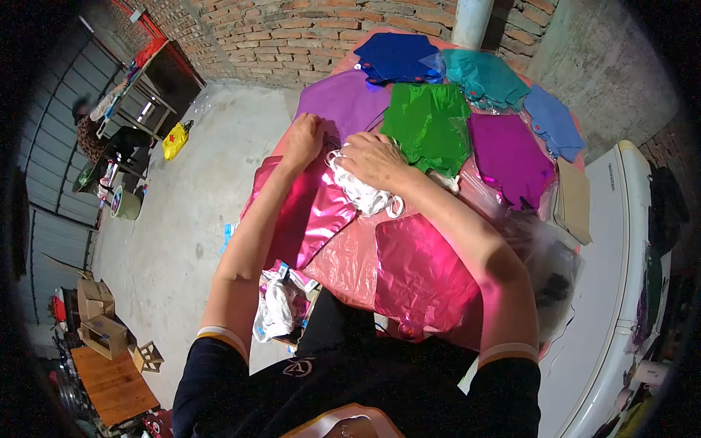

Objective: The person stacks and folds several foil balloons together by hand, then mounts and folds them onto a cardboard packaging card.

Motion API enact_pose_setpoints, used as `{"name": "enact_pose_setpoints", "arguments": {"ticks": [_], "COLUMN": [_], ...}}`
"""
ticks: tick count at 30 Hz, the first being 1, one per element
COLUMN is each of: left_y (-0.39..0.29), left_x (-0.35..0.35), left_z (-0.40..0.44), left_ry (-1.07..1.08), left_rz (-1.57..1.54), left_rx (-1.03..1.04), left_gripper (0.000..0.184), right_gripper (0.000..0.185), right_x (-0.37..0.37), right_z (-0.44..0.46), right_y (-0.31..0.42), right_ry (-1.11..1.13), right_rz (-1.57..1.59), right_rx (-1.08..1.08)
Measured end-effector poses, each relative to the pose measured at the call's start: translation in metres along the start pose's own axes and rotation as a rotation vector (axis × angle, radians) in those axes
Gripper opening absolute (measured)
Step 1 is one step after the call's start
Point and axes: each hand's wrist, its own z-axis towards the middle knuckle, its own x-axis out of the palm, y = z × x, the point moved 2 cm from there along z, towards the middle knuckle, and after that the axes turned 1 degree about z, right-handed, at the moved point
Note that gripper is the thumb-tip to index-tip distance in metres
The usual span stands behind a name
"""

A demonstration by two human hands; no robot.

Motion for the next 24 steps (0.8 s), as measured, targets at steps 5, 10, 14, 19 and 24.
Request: {"name": "enact_pose_setpoints", "arguments": {"ticks": [5,10,14,19,24], "left_y": [0.008,0.03,0.033,0.021,0.022], "left_x": [-0.014,-0.015,-0.033,-0.059,-0.055], "left_z": [0.007,0.0,-0.01,-0.022,-0.027], "left_ry": [0.179,0.108,0.045,0.177,0.2], "left_rz": [-0.169,-0.527,-0.286,-0.291,-0.315], "left_rx": [-0.39,-0.465,-0.379,-0.525,-0.549], "left_gripper": [0.022,0.025,0.025,0.025,0.023], "right_gripper": [0.035,0.027,0.023,0.018,0.016], "right_x": [-0.004,-0.012,-0.008,0.028,0.028], "right_z": [-0.013,0.018,0.049,0.071,0.071], "right_y": [0.006,-0.007,-0.01,-0.007,-0.006], "right_ry": [-0.13,-0.203,-0.366,-0.114,-0.08], "right_rz": [0.066,0.026,-0.154,-0.28,-0.373], "right_rx": [0.09,0.23,0.048,0.088,-0.005]}}
